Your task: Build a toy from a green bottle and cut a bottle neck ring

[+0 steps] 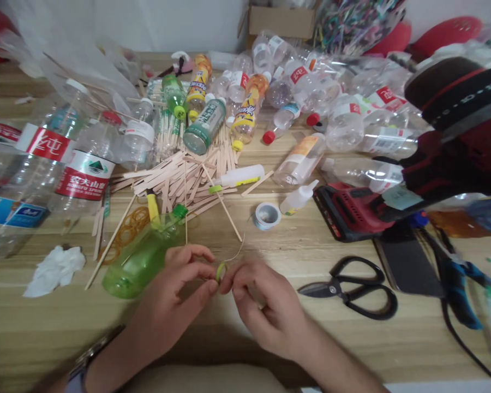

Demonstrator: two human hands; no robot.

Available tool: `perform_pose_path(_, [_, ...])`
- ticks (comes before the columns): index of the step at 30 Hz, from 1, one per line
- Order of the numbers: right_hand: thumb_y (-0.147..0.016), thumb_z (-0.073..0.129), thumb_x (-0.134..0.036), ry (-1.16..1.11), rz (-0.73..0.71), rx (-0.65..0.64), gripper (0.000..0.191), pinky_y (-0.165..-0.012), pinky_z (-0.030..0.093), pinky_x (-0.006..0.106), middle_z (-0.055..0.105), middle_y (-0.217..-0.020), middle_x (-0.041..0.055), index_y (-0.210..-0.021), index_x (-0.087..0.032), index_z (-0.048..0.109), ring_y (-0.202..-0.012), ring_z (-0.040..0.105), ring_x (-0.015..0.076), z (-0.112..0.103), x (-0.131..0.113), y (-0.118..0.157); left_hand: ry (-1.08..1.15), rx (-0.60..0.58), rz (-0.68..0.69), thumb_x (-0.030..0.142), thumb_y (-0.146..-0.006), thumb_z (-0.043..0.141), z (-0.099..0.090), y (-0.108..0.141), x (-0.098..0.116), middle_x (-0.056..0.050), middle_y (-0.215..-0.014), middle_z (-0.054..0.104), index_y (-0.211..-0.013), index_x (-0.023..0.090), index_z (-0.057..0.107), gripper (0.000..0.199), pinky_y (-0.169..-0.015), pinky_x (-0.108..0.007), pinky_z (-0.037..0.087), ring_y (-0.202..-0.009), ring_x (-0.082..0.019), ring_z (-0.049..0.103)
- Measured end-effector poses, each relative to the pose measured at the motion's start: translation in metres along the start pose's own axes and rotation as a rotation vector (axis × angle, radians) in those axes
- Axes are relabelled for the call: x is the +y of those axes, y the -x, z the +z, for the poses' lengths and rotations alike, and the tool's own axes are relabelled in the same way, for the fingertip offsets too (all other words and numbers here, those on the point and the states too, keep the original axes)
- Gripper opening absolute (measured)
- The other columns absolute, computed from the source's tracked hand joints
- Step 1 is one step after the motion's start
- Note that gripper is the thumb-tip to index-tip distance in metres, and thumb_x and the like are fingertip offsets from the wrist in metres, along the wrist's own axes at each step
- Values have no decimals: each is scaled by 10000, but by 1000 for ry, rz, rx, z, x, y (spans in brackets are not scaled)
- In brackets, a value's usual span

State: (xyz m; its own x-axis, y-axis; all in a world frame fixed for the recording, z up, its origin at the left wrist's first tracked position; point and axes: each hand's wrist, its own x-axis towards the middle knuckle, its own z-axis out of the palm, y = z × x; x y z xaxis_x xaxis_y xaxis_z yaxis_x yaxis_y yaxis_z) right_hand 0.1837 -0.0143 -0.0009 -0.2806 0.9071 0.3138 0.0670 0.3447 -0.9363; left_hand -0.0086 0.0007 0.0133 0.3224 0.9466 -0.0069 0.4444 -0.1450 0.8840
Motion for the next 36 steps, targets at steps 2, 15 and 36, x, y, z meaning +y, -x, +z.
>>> perform_pose_path(2, [-970, 469, -117, 25, -19, 35, 172, -602, 508, 272, 680, -822, 37, -926, -240, 582, -728, 633, 164, 1, -1, -1, 22, 7, 1, 259, -920, 593, 1, 2, 2, -49, -1051, 705, -840, 241, 723, 153, -909, -393, 458, -1047, -253, 561])
perform_pose_path(15, [-901, 590, -119, -2, -10, 74, 129, -596, 555, 249, 709, -775, 21, -889, -239, 634, -697, 674, 154, 5, -3, -7, 488, -134, -299, 405, -860, 629, 0, -6, -5, -32, -796, 694, -776, 193, 681, 233, -747, -318, 505, -798, -190, 631])
perform_pose_path(36, [-906, 614, -222, 384, 175, 150, 99, -536, 442, 245, 632, -673, -17, -823, -224, 669, -591, 573, 131, 15, 0, -3, 840, -70, -434, 327, -721, 755, 11, -4, -8, 49, -610, 587, -713, 171, 683, 172, -614, -248, 396, -608, -105, 499])
